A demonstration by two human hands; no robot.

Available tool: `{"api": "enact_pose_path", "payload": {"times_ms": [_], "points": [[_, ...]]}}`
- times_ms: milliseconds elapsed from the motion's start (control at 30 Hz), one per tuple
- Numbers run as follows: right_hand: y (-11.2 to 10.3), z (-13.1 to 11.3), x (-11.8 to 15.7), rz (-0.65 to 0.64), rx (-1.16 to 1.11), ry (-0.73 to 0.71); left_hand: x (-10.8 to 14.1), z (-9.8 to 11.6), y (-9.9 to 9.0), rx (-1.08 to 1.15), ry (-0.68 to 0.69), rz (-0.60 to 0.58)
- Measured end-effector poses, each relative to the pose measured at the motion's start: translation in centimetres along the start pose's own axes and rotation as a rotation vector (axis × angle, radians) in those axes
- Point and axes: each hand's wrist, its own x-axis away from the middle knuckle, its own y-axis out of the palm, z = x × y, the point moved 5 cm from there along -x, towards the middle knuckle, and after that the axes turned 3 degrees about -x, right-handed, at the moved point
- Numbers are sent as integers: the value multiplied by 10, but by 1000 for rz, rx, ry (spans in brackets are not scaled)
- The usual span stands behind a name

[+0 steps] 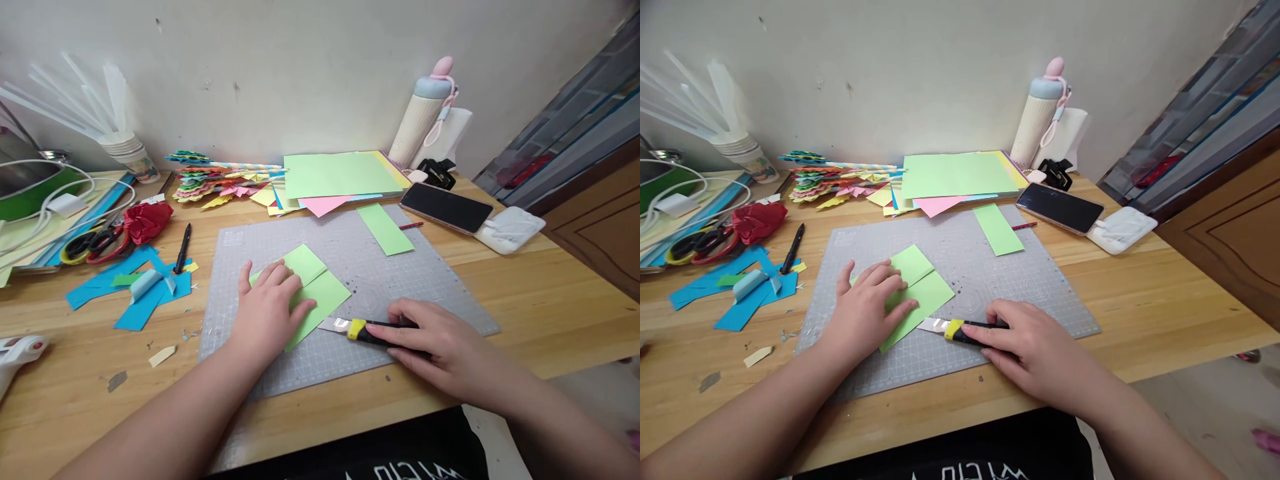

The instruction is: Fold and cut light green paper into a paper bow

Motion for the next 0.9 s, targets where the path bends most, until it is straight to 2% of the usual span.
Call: {"api": "enact_pose_path", "payload": {"times_ms": [267,433,667,900], "points": [[-1,4,6,25,-6,-17,-7,-12,1,37,-55,39],[2,7,-3,-11,7,-29,-8,-11,1,23,-45,26],[-4,15,-11,-31,-1,-47,-8,-11,2,19,-38,26],[2,4,-16,-10,-7,-45,-6,-14,0,20,6,31]]}}
